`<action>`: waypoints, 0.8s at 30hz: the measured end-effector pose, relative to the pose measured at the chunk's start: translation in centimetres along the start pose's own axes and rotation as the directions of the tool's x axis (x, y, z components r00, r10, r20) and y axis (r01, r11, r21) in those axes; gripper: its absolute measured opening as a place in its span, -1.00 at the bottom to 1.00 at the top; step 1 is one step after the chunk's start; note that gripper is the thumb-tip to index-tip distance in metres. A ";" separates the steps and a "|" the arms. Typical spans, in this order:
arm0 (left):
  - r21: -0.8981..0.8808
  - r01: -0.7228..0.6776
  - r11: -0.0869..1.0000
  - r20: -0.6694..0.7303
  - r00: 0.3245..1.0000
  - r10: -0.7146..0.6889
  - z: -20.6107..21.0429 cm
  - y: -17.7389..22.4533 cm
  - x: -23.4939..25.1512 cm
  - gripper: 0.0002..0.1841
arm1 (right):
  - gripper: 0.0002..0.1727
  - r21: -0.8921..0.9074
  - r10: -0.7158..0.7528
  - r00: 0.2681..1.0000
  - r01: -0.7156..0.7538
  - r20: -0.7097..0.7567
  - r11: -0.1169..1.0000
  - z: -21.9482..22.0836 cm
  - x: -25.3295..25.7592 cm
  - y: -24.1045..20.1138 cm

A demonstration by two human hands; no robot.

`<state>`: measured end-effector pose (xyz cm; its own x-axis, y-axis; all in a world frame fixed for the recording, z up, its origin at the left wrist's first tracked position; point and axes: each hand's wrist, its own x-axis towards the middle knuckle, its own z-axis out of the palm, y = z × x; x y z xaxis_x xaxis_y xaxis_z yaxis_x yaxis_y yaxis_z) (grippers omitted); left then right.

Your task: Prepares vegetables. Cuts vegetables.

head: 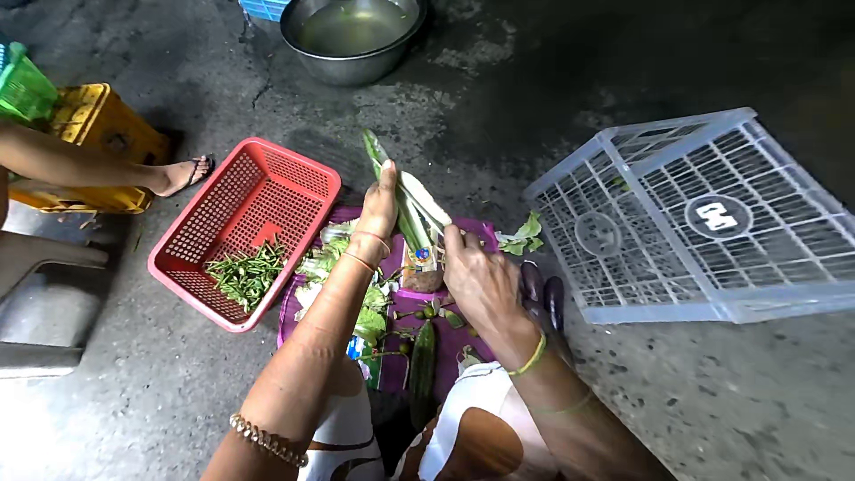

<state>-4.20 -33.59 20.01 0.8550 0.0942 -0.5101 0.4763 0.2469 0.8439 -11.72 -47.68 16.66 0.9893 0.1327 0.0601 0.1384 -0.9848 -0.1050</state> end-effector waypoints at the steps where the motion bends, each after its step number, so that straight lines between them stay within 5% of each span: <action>1: 0.012 -0.025 1.000 0.046 0.999 0.024 0.0 0.0 -0.3 -0.32 | -0.69 0.020 0.027 1.000 -0.027 0.009 0.999 -0.4 -0.3 0.1; 7: -0.014 -0.126 0.992 0.290 0.949 0.124 -1.0 -0.6 -1.2 -0.38 | -0.60 0.357 0.237 0.952 -0.294 0.196 0.887 -2.1 0.1 3.1; 10: -0.052 -0.147 0.988 0.321 0.934 0.156 -1.1 -0.2 -1.2 -0.44 | -0.58 0.695 0.277 0.920 -0.391 0.277 0.604 -2.6 0.8 3.4; 13: -0.053 -0.118 0.992 0.371 0.920 0.129 -0.8 -0.3 -0.9 -0.34 | -0.53 0.913 0.310 0.939 -0.251 0.150 0.320 -2.3 1.8 2.6; 17: 0.088 -0.029 0.996 0.411 0.912 -0.010 0.5 -0.8 -1.3 -0.31 | -0.29 0.913 0.321 0.944 -0.063 -0.076 0.404 -1.8 3.7 2.2; 20: 0.239 -0.083 0.967 0.444 0.895 -0.033 1.2 -1.2 -1.8 -0.39 | -0.58 0.868 0.275 0.954 -0.033 -0.121 0.495 -1.6 4.2 1.9; 22: 0.413 -0.156 0.897 0.418 0.908 -0.034 1.2 -1.2 -1.8 -0.38 | -0.79 0.753 0.239 0.950 -0.006 -0.202 0.658 -1.4 4.1 2.3; 24: 0.548 -0.214 0.809 0.382 0.924 -0.014 0.8 -1.0 -1.4 -0.38 | -0.79 0.646 0.229 0.938 -0.007 -0.260 0.763 -1.5 3.8 3.0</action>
<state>-5.71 -34.77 20.02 0.8616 -0.2851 -0.4200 0.3150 -0.3485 0.8828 -7.61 -50.34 18.01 0.9480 -0.1302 0.2905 0.1278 -0.6800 -0.7220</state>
